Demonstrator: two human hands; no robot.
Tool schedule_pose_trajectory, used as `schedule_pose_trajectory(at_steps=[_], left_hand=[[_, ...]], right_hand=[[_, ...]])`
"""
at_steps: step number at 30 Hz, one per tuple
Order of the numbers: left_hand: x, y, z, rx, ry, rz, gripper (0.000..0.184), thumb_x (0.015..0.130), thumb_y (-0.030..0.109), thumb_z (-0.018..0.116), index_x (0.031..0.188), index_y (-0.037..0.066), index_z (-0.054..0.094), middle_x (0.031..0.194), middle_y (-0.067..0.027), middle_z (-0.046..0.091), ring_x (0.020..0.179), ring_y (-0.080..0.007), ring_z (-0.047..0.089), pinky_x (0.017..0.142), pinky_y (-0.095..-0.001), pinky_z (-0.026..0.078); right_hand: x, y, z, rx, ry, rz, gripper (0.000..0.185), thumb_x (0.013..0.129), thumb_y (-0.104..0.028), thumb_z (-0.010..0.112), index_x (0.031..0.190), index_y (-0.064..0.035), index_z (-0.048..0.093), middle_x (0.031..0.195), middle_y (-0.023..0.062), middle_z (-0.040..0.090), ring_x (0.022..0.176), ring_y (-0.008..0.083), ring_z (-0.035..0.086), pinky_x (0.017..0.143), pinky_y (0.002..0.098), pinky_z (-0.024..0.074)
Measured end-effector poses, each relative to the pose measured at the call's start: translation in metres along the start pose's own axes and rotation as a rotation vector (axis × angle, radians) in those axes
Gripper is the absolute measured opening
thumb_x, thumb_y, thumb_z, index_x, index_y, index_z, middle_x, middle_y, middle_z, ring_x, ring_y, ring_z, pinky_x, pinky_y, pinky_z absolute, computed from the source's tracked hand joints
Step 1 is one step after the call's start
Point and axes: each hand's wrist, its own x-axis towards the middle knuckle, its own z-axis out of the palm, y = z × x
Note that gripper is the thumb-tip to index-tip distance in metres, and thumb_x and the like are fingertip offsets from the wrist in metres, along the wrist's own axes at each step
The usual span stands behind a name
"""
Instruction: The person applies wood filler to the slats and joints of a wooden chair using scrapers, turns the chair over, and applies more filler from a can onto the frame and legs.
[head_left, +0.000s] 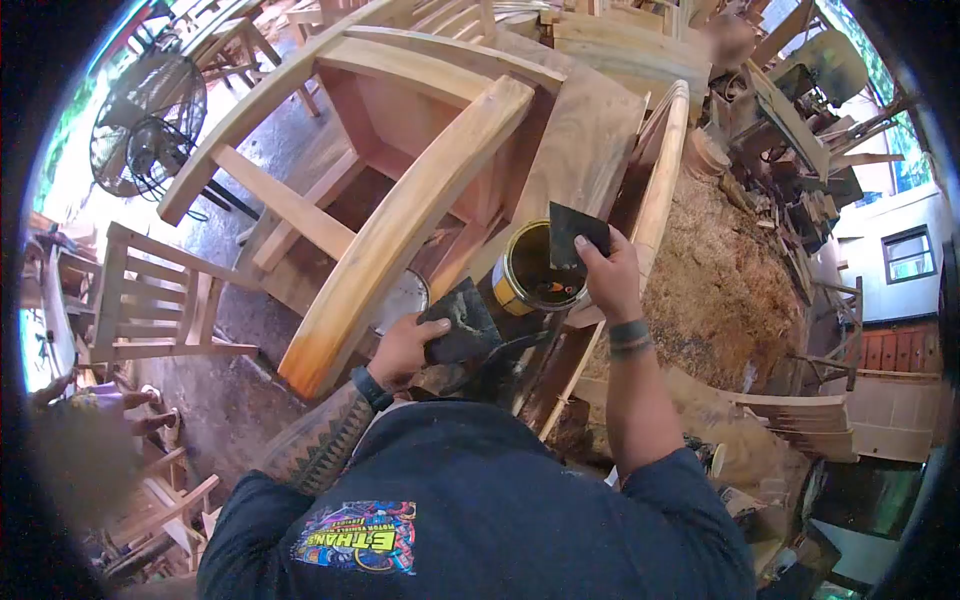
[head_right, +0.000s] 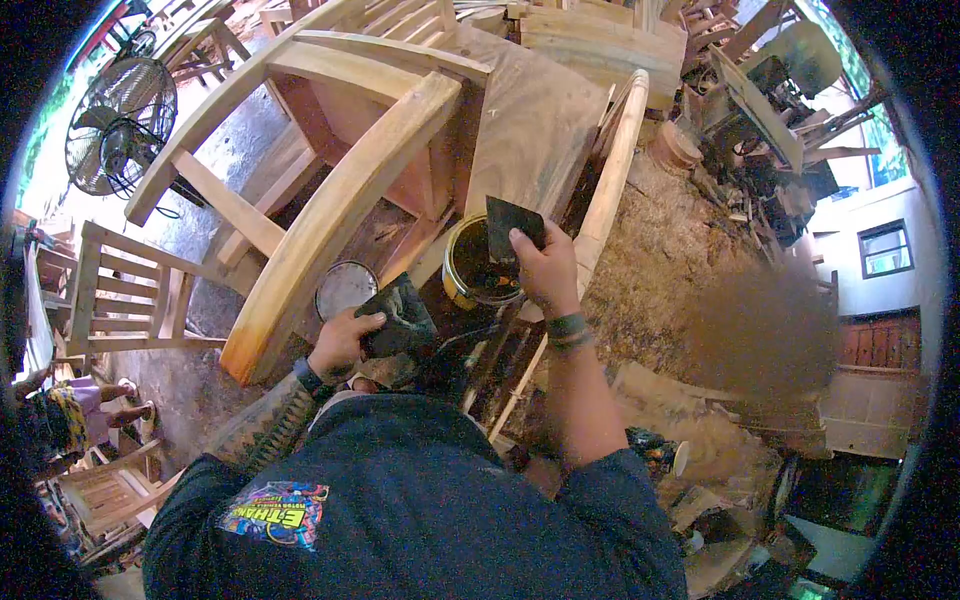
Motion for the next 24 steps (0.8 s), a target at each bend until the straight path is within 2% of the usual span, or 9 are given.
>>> schedule_pose_trajectory(at_steps=[2,5,6,9,11,13,15,20,24], left_hand=[[0.004,-0.007,-0.005,-0.087,-0.044,-0.015,0.032,0.095,0.028,0.068,0.106,-0.001,0.071,0.098,-0.0068,0.075,0.081,-0.0169,0.07,0.076,-0.0322,0.055],[-0.007,0.037,0.016,-0.241,-0.062,-0.026,0.027,0.094,0.022,0.067,0.109,-0.001,0.069,0.097,-0.0068,0.074,0.078,-0.0183,0.069,0.076,-0.0331,0.055],[-0.01,0.053,0.026,-0.252,-0.057,-0.003,0.026,0.095,0.019,0.067,0.111,-0.001,0.068,0.098,-0.007,0.074,0.079,-0.0185,0.069,0.077,-0.0329,0.055],[0.023,0.028,0.022,-0.053,-0.168,0.385,0.025,0.096,0.014,0.066,0.116,-0.001,0.066,0.104,-0.008,0.074,0.086,-0.0181,0.07,0.082,-0.0324,0.056],[-0.011,0.091,0.058,-0.349,-0.209,0.234,0.031,0.097,0.02,0.067,0.12,-0.001,0.066,0.108,-0.0073,0.074,0.09,-0.0153,0.07,0.085,-0.0322,0.055],[0.007,0.076,0.054,-0.208,-0.191,0.307,0.031,0.097,0.019,0.066,0.122,0.0,0.066,0.107,-0.006,0.074,0.092,-0.0143,0.069,0.088,-0.0307,0.054],[0.009,0.076,0.051,0.113,-0.092,0.397,0.03,0.097,0.017,0.065,0.122,-0.001,0.065,0.108,-0.0059,0.074,0.094,-0.0138,0.068,0.09,-0.03,0.053],[-0.022,0.084,0.074,0.062,-0.038,0.514,0.029,0.096,0.013,0.064,0.12,-0.003,0.065,0.103,-0.0118,0.073,0.092,-0.0171,0.068,0.087,-0.0334,0.054],[-0.046,0.085,0.084,0.114,-0.22,0.428,0.031,0.096,0.014,0.064,0.12,-0.005,0.065,0.104,-0.0158,0.073,0.096,-0.0191,0.068,0.088,-0.0349,0.053]], right_hand=[[-0.002,-0.005,0.003,0.041,0.037,-0.047,0.028,0.094,-0.006,0.066,0.121,0.0018,0.064,0.099,0.0051,0.071,0.089,0.013,0.067,0.073,0.0288,0.0577],[-0.014,-0.036,0.019,0.339,0.121,0.176,0.034,0.096,-0.008,0.062,0.129,-0.0026,0.058,0.087,0.0019,0.068,0.078,0.0144,0.066,0.057,0.0312,0.0562],[-0.015,-0.024,0.014,0.514,0.028,0.258,0.036,0.097,-0.014,0.062,0.132,-0.0065,0.057,0.094,0.0083,0.068,0.073,0.0197,0.068,0.049,0.0304,0.0553],[-0.029,0.03,0.009,0.825,-0.302,0.381,0.034,0.1,-0.023,0.057,0.13,-0.0068,0.058,0.1,0.009,0.068,0.07,0.0201,0.068,0.05,0.031,0.0557],[-0.05,0.054,0.024,0.957,-0.311,0.516,0.033,0.102,-0.026,0.054,0.129,-0.0069,0.059,0.1,0.0078,0.068,0.067,0.0195,0.067,0.049,0.0308,0.0554],[-0.066,0.073,0.032,0.976,-0.28,0.632,0.032,0.103,-0.028,0.053,0.127,-0.0074,0.06,0.099,0.0066,0.068,0.066,0.0192,0.067,0.05,0.0316,0.0557],[-0.072,0.073,0.034,0.872,-0.291,0.678,0.031,0.103,-0.028,0.053,0.126,-0.0084,0.061,0.1,0.0062,0.068,0.067,0.0197,0.067,0.052,0.0337,0.0569],[-0.072,0.007,0.04,0.506,-0.263,0.672,0.031,0.103,-0.034,0.055,0.121,-0.0107,0.065,0.104,0.0055,0.069,0.074,0.0217,0.068,0.062,0.0386,0.0593],[-0.054,0.094,0.027,0.051,-0.064,0.328,0.031,0.103,-0.035,0.058,0.12,-0.0093,0.063,0.101,0.0033,0.067,0.085,0.0176,0.066,0.076,0.0336,0.0566]])
